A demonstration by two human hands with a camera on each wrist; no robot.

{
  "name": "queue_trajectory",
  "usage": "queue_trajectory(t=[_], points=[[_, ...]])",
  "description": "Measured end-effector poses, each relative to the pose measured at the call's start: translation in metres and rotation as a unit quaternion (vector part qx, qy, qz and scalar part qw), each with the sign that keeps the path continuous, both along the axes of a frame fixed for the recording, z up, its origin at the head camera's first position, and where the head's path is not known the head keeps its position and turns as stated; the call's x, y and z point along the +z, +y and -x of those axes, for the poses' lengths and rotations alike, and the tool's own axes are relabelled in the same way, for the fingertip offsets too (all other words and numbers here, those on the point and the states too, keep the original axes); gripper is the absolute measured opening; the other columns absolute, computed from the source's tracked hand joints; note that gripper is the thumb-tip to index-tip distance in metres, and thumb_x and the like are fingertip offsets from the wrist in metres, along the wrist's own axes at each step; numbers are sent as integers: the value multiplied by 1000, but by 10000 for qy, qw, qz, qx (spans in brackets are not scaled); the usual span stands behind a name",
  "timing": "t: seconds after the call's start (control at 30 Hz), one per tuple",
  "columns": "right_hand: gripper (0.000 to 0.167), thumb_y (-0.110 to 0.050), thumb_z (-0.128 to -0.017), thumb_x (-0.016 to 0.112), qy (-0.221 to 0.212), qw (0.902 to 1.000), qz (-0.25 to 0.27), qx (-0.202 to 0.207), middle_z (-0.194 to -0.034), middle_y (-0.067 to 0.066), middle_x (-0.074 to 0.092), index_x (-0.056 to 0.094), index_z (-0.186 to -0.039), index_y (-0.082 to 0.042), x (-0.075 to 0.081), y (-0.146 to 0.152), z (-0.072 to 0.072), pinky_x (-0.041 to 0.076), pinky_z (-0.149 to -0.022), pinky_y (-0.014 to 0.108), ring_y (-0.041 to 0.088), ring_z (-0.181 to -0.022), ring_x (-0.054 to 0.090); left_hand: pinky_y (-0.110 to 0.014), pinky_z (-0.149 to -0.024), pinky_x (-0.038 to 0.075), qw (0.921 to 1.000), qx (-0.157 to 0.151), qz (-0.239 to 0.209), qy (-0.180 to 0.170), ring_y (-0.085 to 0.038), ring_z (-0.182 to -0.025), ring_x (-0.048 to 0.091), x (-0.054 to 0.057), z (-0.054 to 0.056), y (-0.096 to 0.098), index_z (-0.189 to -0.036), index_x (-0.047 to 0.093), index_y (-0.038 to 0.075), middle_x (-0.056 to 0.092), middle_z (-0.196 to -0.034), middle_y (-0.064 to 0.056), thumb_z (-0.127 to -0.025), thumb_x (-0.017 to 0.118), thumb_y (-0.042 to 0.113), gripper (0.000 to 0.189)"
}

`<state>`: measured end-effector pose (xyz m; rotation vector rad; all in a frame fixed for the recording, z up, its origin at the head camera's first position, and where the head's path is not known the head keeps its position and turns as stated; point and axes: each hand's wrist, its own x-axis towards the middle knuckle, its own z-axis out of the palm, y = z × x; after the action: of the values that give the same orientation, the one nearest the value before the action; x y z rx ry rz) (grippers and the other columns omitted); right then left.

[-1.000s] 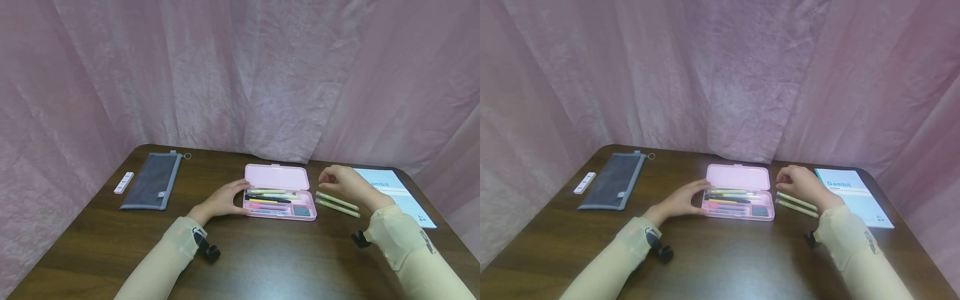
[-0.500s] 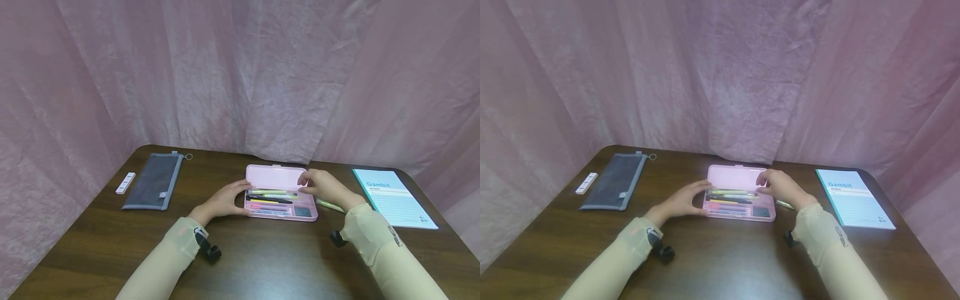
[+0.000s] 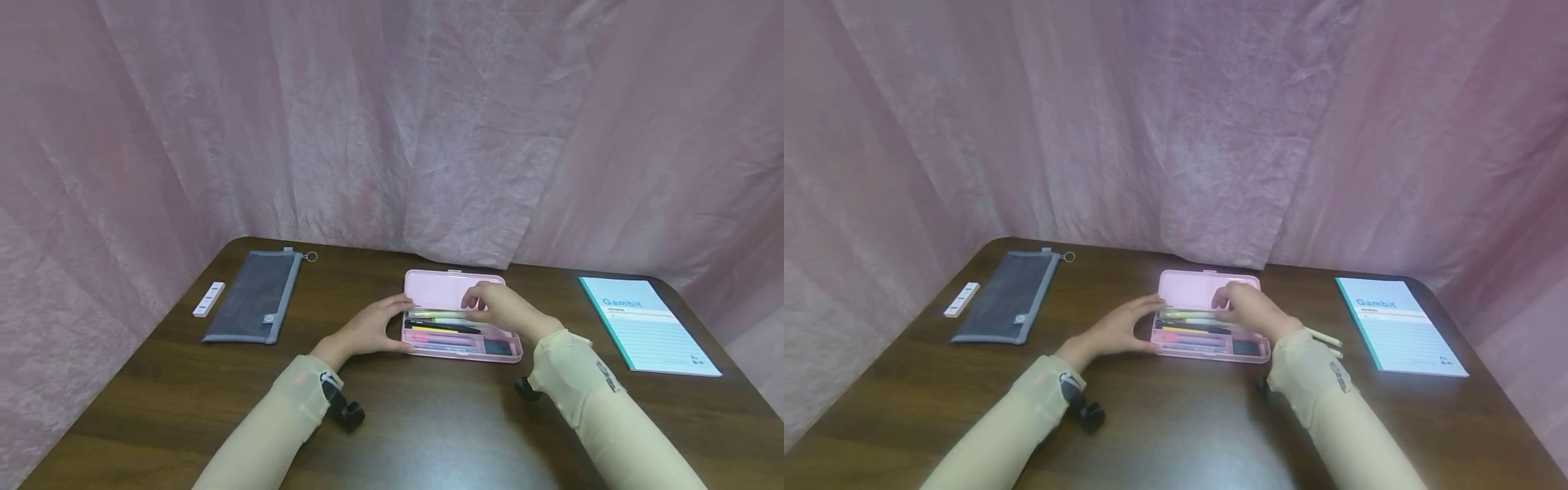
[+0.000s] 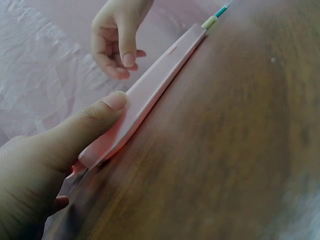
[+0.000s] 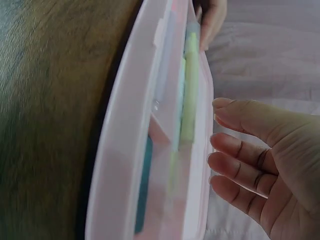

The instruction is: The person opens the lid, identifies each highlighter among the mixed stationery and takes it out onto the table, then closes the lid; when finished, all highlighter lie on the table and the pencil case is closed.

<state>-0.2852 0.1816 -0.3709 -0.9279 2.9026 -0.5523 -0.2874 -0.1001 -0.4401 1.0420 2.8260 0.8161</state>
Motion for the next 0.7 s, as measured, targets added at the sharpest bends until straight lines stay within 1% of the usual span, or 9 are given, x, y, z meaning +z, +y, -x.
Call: queue_trajectory(t=[0.17, 0.4, 0.7], points=[[10, -12, -83, 73, -62, 9999, -48, 93, -82, 2, 66, 71, -92, -8, -6, -8, 3, 51, -70, 27, 13, -76, 58, -41, -115, 34, 10000, 7, 8, -62, -22, -139, 41, -1, 1, 1, -140, 49, 15, 43, -150, -4, -72, 79, 51, 83], [10, -13, -83, 73, -59, 9997, -221, 43, -84, 2, 64, 71, -91, -9, -8, -14, 4, 51, -72, 30, 16, -77, 59, -42, -115, 33, 9999, 10, -3, -161, -22, -140, 39, -1, 1, 1, -141, 49, 16, 41, -151, -3, -73, 79, 52, 82], [6, -12, -82, 74, 68, 9989, -456, -94, -81, 2, 62, 71, -86, -10, -11, -21, 4, 51, -75, 34, 14, -75, 56, -42, -116, 33, 9999, 14, 1, -131, -23, -140, 39, 0, 0, 0, -141, 49, 15, 41, -151, -4, -72, 79, 51, 83]])
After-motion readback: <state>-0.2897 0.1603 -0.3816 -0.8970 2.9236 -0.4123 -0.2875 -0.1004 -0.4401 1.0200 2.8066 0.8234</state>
